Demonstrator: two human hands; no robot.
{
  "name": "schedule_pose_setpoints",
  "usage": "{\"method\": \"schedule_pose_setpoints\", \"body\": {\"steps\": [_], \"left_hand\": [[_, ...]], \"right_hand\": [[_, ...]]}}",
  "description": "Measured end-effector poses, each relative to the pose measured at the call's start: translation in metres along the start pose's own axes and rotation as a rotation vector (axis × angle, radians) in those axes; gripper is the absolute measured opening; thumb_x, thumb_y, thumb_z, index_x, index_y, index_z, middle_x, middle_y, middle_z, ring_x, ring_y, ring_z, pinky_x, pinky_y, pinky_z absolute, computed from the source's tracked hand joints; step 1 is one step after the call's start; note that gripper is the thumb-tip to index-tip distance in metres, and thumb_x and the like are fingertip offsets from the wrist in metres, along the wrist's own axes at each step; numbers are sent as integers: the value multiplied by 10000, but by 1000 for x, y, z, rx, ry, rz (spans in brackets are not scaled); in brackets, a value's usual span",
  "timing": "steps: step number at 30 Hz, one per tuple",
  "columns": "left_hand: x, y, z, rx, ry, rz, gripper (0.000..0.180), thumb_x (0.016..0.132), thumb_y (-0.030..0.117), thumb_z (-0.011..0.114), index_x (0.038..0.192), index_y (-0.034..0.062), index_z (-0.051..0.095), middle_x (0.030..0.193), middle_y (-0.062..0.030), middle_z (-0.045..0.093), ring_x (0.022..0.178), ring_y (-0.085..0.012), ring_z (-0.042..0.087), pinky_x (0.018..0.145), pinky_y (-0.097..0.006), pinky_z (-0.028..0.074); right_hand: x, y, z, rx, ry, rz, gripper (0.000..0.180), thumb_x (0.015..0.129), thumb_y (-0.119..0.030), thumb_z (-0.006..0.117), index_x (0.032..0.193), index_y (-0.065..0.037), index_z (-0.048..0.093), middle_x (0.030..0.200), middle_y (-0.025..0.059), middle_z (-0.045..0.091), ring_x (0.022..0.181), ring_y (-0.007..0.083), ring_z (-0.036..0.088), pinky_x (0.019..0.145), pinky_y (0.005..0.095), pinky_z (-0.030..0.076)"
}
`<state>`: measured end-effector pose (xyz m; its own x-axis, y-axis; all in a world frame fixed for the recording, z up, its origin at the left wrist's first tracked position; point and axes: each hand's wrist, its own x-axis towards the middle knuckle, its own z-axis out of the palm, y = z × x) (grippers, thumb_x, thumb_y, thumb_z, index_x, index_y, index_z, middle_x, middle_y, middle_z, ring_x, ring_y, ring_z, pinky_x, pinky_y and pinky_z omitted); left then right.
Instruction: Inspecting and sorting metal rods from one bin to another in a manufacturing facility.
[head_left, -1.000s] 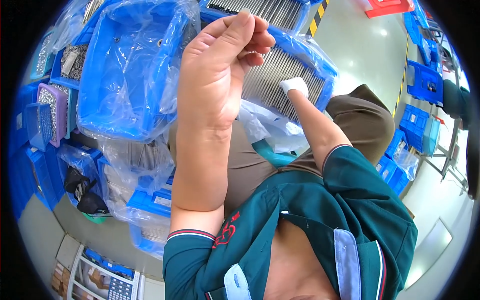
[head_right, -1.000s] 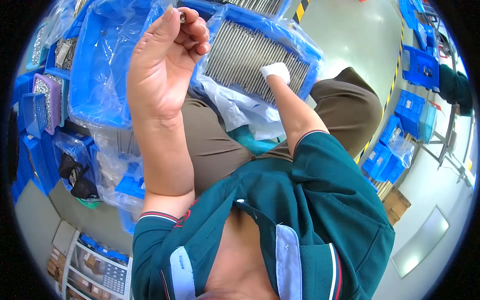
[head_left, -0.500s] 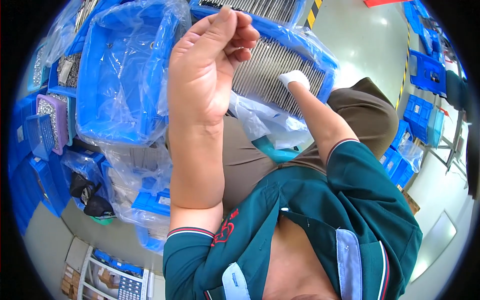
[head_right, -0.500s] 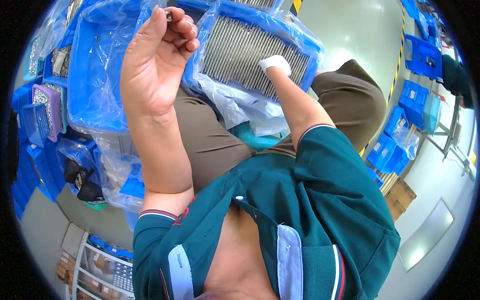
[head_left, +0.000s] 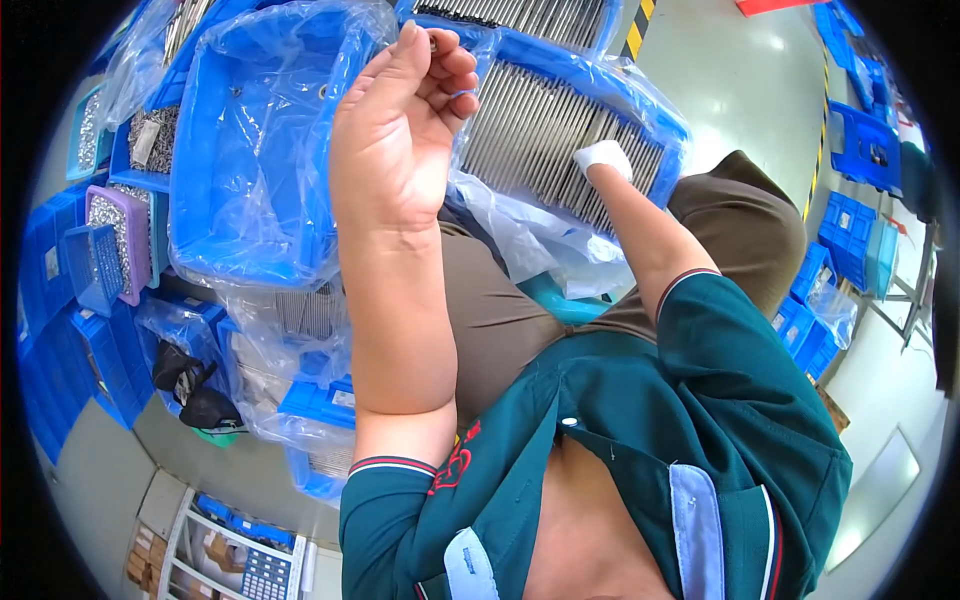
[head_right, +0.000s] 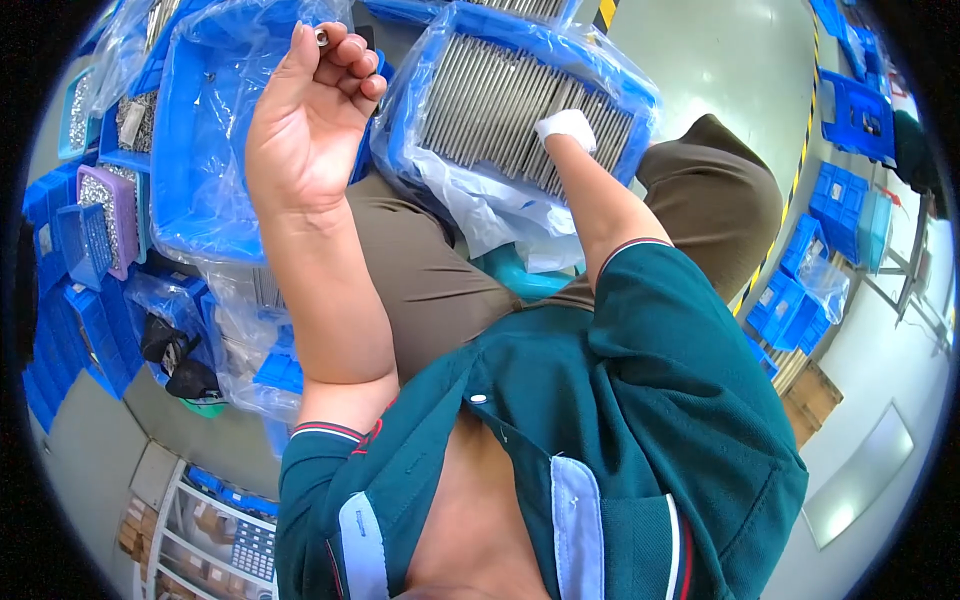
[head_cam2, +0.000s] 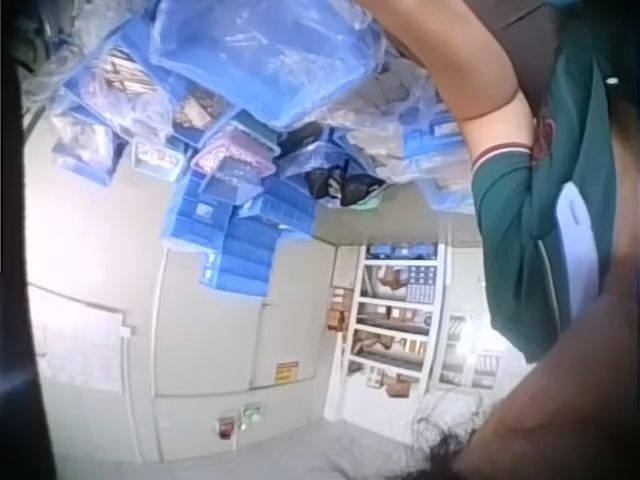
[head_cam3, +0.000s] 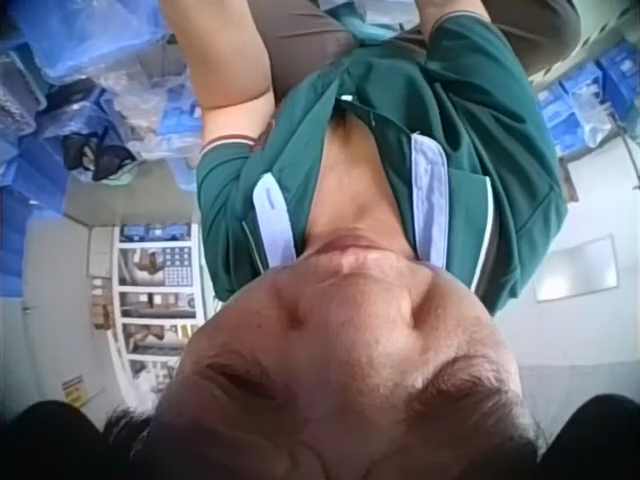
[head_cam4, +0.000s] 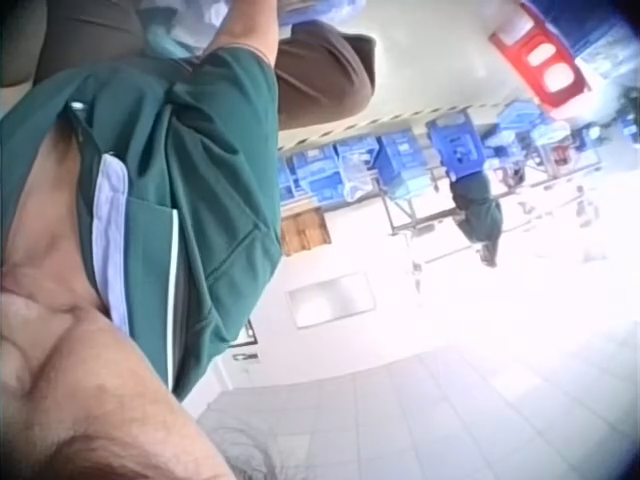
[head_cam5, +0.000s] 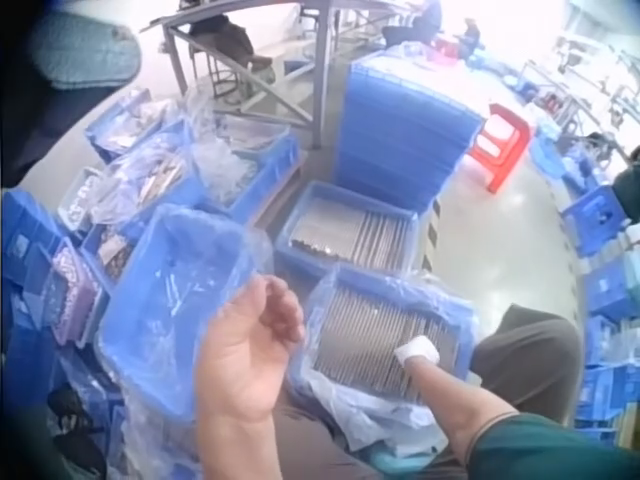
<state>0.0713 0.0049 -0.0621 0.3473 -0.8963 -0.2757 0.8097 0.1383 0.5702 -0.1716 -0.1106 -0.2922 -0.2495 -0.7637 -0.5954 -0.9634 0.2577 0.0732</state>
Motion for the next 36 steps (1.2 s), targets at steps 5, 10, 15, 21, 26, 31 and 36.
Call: {"method": "schedule_pose_setpoints", "body": {"steps": [5,10,15,21,26,31,36], "left_hand": [[1,-2,3,4,0,-8,226,857,249,631,903,28,633,812,-66,627,764,-152,576,684,-269,443],[4,-4,4,50,-38,-38,241,884,255,597,929,19,575,844,-78,578,815,-186,535,733,-314,443],[7,-9,9,63,-23,-38,238,874,255,609,912,21,605,827,-74,603,786,-168,556,704,-291,445],[9,-13,5,83,20,-38,220,862,251,624,889,33,631,809,-60,621,748,-149,569,676,-265,439],[11,-20,2,141,40,-59,228,880,255,601,922,32,588,844,-57,592,794,-171,549,706,-308,450],[10,-31,2,229,136,-96,204,878,263,602,903,60,598,816,-37,600,759,-157,557,674,-303,452],[7,-55,-8,322,222,-118,154,896,277,570,842,133,573,749,0,611,674,-118,571,605,-280,429]], "right_hand": [[4,-9,-2,-14,38,13,316,727,-266,597,934,-49,698,986,146,668,949,250,647,781,331,512],[6,-8,8,108,77,116,319,711,-251,610,925,-27,688,983,165,663,956,275,642,798,337,508],[23,-1,10,163,134,142,317,710,-241,581,908,-17,687,940,202,659,944,316,639,796,368,503],[36,22,18,188,25,-100,300,659,-233,594,839,-7,674,836,207,661,803,307,663,709,370,514],[22,57,22,1195,-616,-67,69,782,-121,562,738,-86,523,583,37,513,471,165,499,428,292,412],[-28,49,0,1837,-1334,-23,154,874,-168,543,759,-87,482,645,11,481,556,129,480,521,278,431],[-83,12,-74,2032,-1278,-493,118,881,-124,545,979,-66,516,845,35,535,763,178,547,726,356,478]]}}
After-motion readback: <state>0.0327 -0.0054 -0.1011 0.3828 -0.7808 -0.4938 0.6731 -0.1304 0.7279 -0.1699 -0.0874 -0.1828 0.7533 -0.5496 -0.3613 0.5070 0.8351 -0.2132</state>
